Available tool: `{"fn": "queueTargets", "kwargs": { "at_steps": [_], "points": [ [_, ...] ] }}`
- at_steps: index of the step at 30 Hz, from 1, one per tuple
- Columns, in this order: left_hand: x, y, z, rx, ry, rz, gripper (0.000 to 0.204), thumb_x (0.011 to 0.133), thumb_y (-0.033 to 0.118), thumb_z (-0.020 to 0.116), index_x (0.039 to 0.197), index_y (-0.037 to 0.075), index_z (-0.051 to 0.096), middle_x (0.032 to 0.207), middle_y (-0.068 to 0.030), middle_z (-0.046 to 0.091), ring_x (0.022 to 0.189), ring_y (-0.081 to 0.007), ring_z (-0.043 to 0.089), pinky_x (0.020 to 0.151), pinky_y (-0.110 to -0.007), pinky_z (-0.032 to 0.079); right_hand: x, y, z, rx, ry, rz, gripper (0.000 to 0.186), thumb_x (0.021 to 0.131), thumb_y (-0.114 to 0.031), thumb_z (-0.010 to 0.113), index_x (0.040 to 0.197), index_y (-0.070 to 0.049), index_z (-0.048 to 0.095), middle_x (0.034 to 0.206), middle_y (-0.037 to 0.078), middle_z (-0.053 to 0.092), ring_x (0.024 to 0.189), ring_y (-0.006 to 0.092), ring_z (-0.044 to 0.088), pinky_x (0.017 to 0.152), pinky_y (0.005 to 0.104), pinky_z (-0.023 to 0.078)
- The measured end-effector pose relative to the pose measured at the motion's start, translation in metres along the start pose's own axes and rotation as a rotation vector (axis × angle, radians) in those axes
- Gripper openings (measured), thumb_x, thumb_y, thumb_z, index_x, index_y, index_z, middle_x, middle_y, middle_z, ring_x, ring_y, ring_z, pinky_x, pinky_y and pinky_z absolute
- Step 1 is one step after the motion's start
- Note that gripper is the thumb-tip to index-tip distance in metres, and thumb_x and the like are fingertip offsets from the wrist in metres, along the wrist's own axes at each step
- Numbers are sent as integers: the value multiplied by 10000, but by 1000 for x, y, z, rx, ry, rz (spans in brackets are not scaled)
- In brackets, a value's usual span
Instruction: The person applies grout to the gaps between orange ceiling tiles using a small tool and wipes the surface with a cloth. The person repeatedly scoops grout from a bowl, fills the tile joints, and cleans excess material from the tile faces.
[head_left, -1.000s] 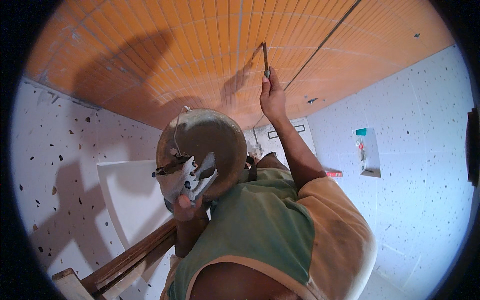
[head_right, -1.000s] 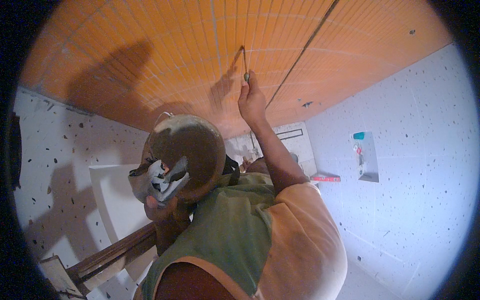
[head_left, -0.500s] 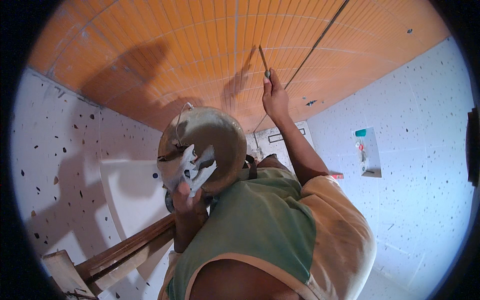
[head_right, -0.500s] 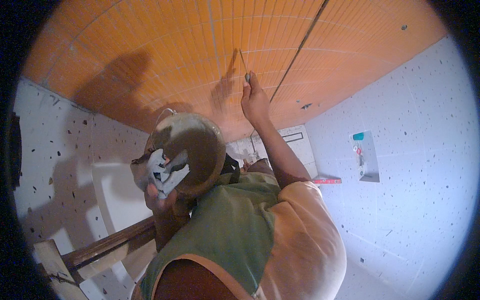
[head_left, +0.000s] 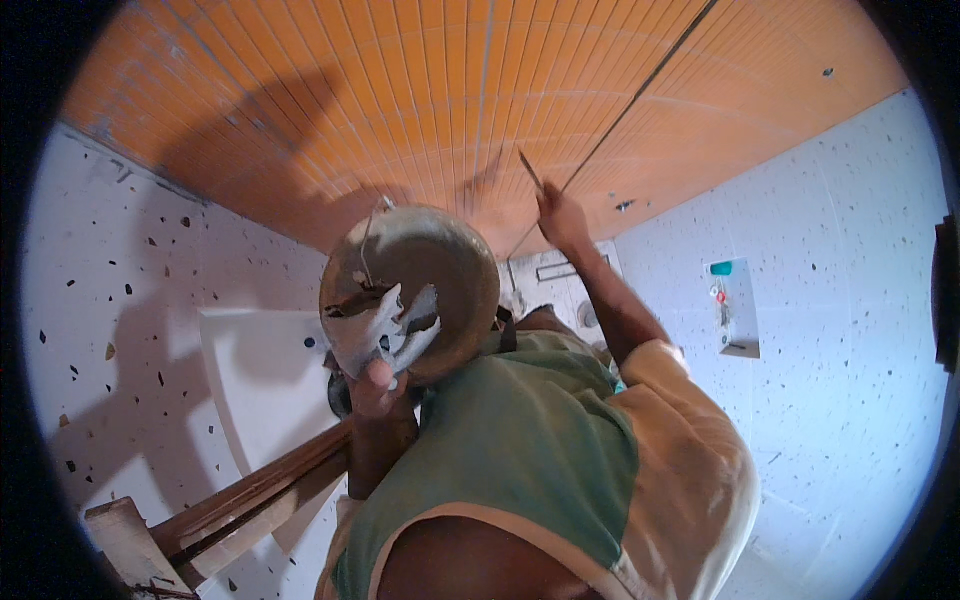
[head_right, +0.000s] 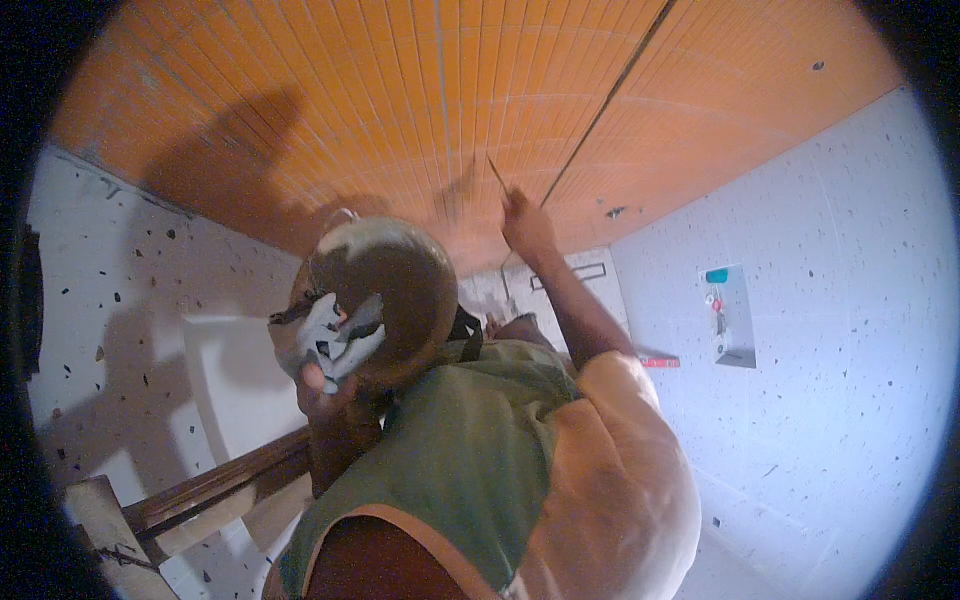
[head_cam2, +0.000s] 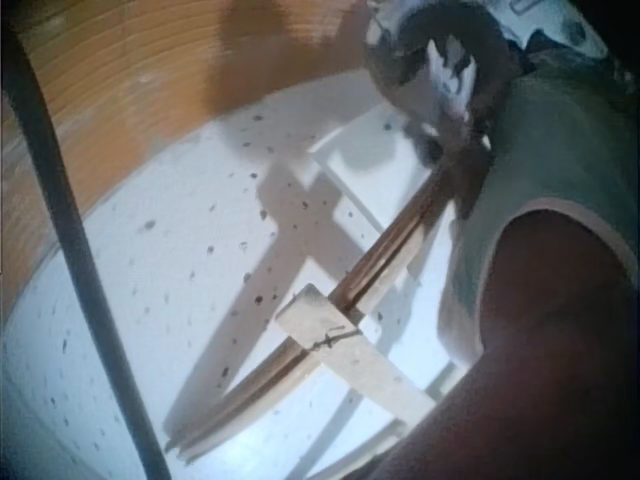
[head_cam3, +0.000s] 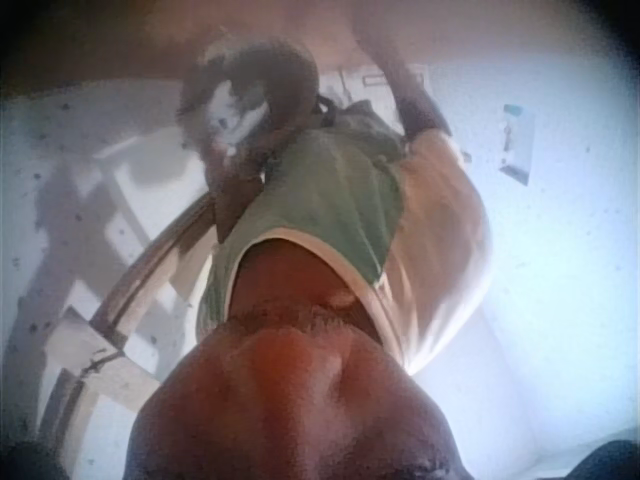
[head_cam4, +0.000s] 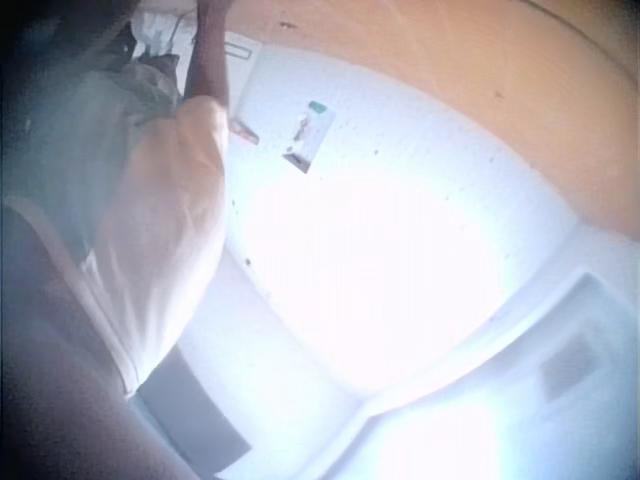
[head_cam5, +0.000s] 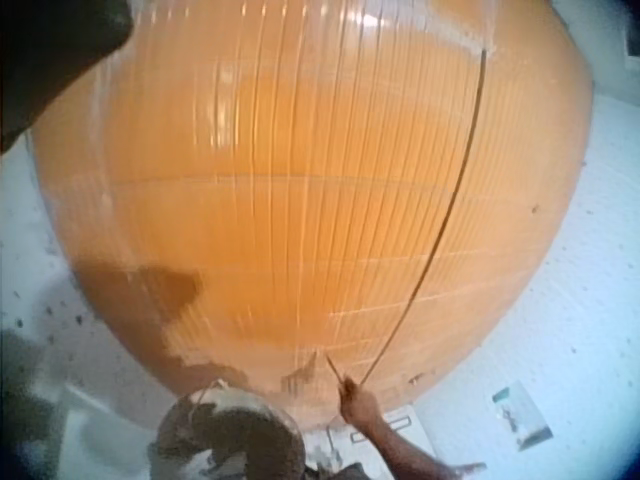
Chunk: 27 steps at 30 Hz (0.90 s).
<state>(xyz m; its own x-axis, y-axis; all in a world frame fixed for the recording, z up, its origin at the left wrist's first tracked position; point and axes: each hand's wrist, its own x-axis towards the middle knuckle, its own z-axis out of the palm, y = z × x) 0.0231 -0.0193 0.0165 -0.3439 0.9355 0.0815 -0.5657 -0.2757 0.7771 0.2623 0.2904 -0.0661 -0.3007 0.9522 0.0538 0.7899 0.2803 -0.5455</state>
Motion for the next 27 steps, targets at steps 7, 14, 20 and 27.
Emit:
{"fn": "queueTargets", "kwargs": {
  "at_steps": [7,14,20,27],
  "points": [
    [2,3,0,-82,-104,24,947,842,470,707,1461,-78,246,1443,-188,382,1297,-347,454,1112,-521,356,-54,-51,-15,322,302,-37,457,1022,-308,463,1397,-47,472,1055,286,658,961,453,651,784,497,525],
    [-1,23,16,185,-32,-26,899,888,518,624,1451,-81,260,1427,-193,385,1302,-366,429,1103,-613,329,5,-87,-30,360,364,-38,443,1017,-298,472,1365,-26,506,955,286,672,893,428,675,748,475,533],
    [-1,3,1,13,-94,107,857,890,464,616,1450,-84,270,1419,-209,399,1296,-352,442,1084,-597,363,21,-79,-13,367,420,-92,463,1017,-330,456,1364,-29,510,902,265,682,847,430,679,722,484,534],
    [-1,12,27,110,27,126,892,845,471,671,1442,-80,303,1361,-196,485,1252,-329,495,1068,-467,415,-30,-43,-16,206,355,-60,413,1013,-287,486,1349,-52,531,919,252,689,839,412,689,704,469,545]
  ]
}}
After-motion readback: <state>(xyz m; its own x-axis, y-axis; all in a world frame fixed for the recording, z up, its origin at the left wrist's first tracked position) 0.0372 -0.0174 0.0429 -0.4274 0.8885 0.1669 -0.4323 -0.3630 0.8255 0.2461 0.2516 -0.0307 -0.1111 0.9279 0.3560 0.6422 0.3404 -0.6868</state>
